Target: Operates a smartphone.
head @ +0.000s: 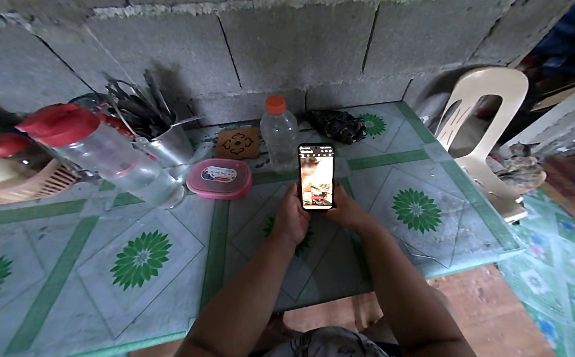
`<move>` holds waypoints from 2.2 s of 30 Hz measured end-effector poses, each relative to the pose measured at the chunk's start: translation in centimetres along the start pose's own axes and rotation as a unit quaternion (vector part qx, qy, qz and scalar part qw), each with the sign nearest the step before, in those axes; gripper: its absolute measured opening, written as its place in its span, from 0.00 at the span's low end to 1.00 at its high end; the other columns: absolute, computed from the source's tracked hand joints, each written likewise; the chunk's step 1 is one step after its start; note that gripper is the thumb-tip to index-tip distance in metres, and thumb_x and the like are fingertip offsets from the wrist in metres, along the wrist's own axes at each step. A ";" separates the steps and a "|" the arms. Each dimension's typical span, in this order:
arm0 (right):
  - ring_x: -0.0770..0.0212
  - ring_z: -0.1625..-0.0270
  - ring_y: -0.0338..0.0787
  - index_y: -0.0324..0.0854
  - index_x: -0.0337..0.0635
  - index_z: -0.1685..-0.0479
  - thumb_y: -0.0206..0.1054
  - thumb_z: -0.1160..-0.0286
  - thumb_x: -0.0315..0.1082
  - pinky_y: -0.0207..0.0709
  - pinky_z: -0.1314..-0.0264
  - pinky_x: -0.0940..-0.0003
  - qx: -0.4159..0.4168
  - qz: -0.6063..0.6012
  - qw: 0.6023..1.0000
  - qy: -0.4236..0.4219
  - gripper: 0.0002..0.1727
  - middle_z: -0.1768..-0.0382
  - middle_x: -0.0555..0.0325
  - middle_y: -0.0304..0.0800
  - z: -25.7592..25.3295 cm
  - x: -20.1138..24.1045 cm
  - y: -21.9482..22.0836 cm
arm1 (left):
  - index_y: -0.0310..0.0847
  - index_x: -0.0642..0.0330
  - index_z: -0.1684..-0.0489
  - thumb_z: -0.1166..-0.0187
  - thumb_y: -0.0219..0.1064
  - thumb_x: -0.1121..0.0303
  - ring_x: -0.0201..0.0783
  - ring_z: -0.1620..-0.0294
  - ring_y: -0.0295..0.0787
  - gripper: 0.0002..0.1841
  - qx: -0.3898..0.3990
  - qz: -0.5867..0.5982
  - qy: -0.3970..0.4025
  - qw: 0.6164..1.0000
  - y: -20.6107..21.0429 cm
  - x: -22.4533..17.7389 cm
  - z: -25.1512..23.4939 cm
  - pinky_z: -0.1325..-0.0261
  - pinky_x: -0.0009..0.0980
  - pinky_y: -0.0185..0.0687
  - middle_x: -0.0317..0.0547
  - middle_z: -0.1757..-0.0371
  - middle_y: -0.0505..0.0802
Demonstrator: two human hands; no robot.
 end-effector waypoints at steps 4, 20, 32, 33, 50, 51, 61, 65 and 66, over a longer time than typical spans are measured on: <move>0.58 0.29 0.87 0.40 0.44 0.07 0.71 0.36 0.22 0.82 0.26 0.55 -0.003 0.010 1.000 0.003 0.54 0.27 0.45 0.81 0.1 0.2 0.0 | 0.64 0.59 0.19 0.05 0.27 0.46 0.46 0.33 0.86 0.33 0.003 -0.005 0.001 1.000 0.1 -0.1 0.1 0.30 0.46 0.82 0.55 0.31 0.86; 0.57 0.32 0.89 0.42 0.44 0.08 0.74 0.37 0.24 0.84 0.29 0.53 -0.008 0.013 1.000 0.005 0.55 0.31 0.46 0.84 -0.3 -0.3 0.0 | 0.64 0.59 0.18 0.05 0.27 0.46 0.46 0.30 0.85 0.33 0.002 -0.004 -0.003 1.000 -0.1 0.1 -0.1 0.28 0.46 0.80 0.54 0.29 0.85; 0.57 0.35 0.90 0.41 0.44 0.07 0.73 0.38 0.24 0.86 0.31 0.55 -0.008 -0.001 1.000 0.001 0.55 0.32 0.46 0.85 -0.3 -0.4 0.0 | 0.66 0.59 0.20 0.05 0.28 0.47 0.46 0.33 0.87 0.32 -0.003 0.008 -0.005 1.000 -0.1 0.0 0.0 0.31 0.45 0.83 0.54 0.32 0.87; 0.56 0.34 0.90 0.40 0.44 0.07 0.73 0.38 0.24 0.86 0.31 0.54 -0.008 0.007 1.000 0.004 0.56 0.32 0.46 0.85 -0.3 -0.4 0.0 | 0.66 0.59 0.21 0.05 0.29 0.47 0.46 0.33 0.87 0.32 -0.006 0.009 -0.004 1.000 -0.1 0.1 0.0 0.31 0.45 0.83 0.54 0.32 0.87; 0.60 0.35 0.90 0.40 0.43 0.08 0.70 0.36 0.22 0.85 0.31 0.58 0.011 0.013 1.000 -0.001 0.53 0.32 0.47 0.84 0.1 0.2 0.1 | 0.65 0.61 0.19 0.05 0.29 0.47 0.47 0.32 0.86 0.33 -0.006 0.009 -0.006 1.000 -0.2 0.1 0.0 0.30 0.46 0.82 0.56 0.30 0.86; 0.60 0.35 0.90 0.40 0.43 0.08 0.70 0.36 0.22 0.85 0.31 0.58 0.011 0.010 1.000 -0.003 0.53 0.31 0.48 0.84 0.1 0.2 0.1 | 0.65 0.61 0.19 0.05 0.29 0.47 0.47 0.32 0.86 0.33 -0.005 0.008 -0.005 1.000 -0.1 0.1 0.0 0.29 0.46 0.82 0.56 0.30 0.86; 0.61 0.36 0.91 0.43 0.42 0.09 0.70 0.36 0.22 0.86 0.32 0.59 0.010 0.014 1.000 -0.016 0.51 0.32 0.48 0.85 0.2 0.3 0.1 | 0.65 0.60 0.20 0.05 0.28 0.47 0.46 0.34 0.87 0.32 -0.008 0.004 -0.005 1.000 -0.2 0.0 -0.1 0.32 0.45 0.83 0.56 0.32 0.87; 0.58 0.31 0.87 0.42 0.43 0.08 0.71 0.36 0.24 0.82 0.28 0.54 0.013 0.042 0.999 -0.018 0.52 0.30 0.45 0.82 0.4 0.4 -0.1 | 0.64 0.58 0.18 0.05 0.29 0.46 0.46 0.33 0.86 0.32 -0.009 -0.013 -0.006 1.000 -0.3 0.1 -0.1 0.31 0.45 0.83 0.54 0.31 0.87; 0.57 0.31 0.87 0.42 0.42 0.08 0.71 0.36 0.23 0.82 0.28 0.54 0.013 0.041 0.999 -0.018 0.52 0.30 0.45 0.82 0.4 0.5 -0.1 | 0.64 0.58 0.19 0.05 0.29 0.46 0.46 0.33 0.87 0.32 -0.012 -0.011 -0.008 1.000 -0.3 0.1 -0.2 0.32 0.45 0.83 0.54 0.31 0.87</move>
Point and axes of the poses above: each hand's wrist, its own z-axis away from the middle knuckle, its own y-axis out of the palm, x = y × z, the point moved 4 cm from there along -z, towards the middle knuckle
